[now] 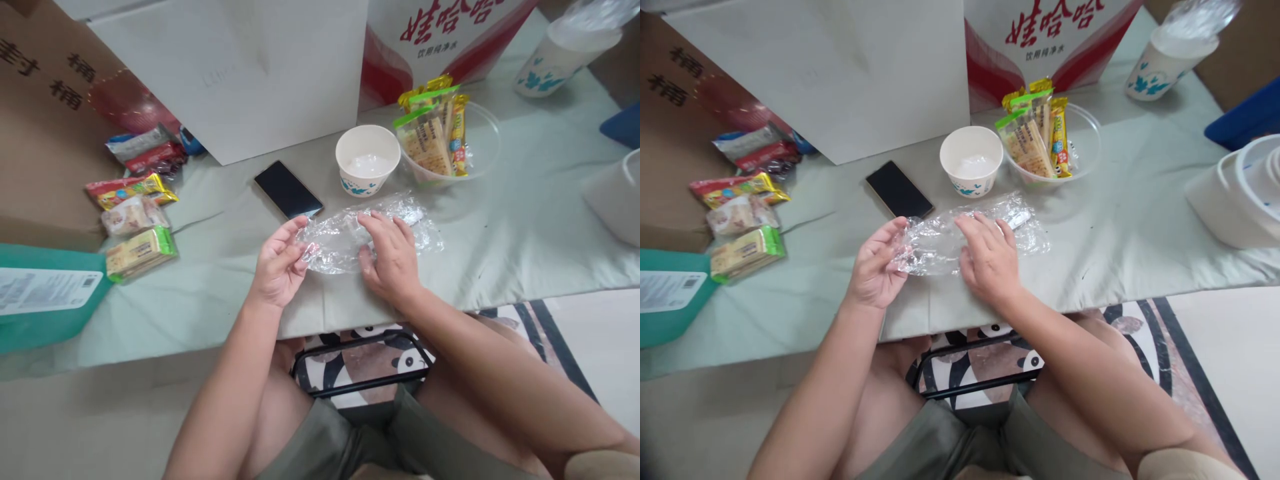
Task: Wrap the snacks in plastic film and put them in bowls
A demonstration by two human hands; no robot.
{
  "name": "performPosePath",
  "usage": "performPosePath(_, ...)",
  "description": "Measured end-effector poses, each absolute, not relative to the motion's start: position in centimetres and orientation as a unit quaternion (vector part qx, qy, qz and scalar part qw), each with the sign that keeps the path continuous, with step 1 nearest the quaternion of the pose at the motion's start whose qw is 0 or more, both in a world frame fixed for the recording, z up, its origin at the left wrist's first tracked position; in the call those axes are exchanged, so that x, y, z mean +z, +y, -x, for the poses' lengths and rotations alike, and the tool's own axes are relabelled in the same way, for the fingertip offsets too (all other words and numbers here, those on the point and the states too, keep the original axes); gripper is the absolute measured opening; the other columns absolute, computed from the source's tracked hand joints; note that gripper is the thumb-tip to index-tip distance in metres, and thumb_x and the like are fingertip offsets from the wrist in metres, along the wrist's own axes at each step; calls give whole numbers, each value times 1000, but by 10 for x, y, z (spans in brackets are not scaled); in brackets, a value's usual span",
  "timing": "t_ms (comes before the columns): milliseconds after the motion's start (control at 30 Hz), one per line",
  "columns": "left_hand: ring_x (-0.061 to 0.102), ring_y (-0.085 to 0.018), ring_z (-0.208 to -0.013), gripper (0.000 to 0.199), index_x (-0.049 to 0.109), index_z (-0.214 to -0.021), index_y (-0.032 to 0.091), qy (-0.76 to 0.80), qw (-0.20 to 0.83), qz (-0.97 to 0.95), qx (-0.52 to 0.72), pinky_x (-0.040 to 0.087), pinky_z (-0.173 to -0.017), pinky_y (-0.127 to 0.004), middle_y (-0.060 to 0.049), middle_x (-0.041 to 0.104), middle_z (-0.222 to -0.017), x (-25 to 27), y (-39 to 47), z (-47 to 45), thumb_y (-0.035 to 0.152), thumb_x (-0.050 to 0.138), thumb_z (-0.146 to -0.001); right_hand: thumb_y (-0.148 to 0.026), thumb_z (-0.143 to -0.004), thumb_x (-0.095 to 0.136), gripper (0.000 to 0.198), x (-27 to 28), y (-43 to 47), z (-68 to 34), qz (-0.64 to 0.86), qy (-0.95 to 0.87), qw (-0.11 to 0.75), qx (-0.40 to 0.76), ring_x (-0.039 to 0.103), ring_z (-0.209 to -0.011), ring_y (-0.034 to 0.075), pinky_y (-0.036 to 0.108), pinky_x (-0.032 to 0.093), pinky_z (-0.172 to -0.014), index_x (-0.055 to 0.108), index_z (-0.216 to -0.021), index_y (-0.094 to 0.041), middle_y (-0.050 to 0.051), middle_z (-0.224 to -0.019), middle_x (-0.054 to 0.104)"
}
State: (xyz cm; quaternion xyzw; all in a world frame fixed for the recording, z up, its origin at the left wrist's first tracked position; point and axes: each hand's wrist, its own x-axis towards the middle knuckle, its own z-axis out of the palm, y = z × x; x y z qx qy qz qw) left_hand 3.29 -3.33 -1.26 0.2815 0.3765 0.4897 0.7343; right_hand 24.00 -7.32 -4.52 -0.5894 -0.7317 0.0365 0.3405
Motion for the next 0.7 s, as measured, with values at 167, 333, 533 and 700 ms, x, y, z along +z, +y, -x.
performPosePath(167,60,-2,-61,50,78,-103,22,374,744,-277,478,47,-46,-7,1,69,-89,-11,-36,-36,22,97,-57,-30,-87,57,58,-44,-74,-241,550,-757,346,64,49,-145,32,54,30,-122,49,-145,-22,13,-150,58)
performPosePath(333,64,-4,-70,46,78,-103,22,379,755,-289,450,58,-62,-12,0,69,-104,-9,-41,-46,21,95,-60,-41,-88,63,65,-48,-78,-231,532,-772,340,75,46,-147,32,54,30,-122,44,-149,-26,11,-156,53)
performPosePath(533,71,-9,-78,44,75,-104,21,371,766,-304,429,59,-65,-17,-2,69,-114,-9,-41,-45,20,91,-62,-18,-95,48,37,-47,-72,-238,537,-733,409,81,61,-134,26,50,40,-114,62,-128,-27,7,-139,69)
performPosePath(700,68,-13,-65,30,70,-101,21,378,748,-304,453,54,-51,-24,-5,71,-114,-9,-33,-34,38,71,-76,-20,-98,48,24,-36,-71,-245,427,-749,488,137,72,-114,23,42,53,-99,68,-109,-27,5,-113,79)
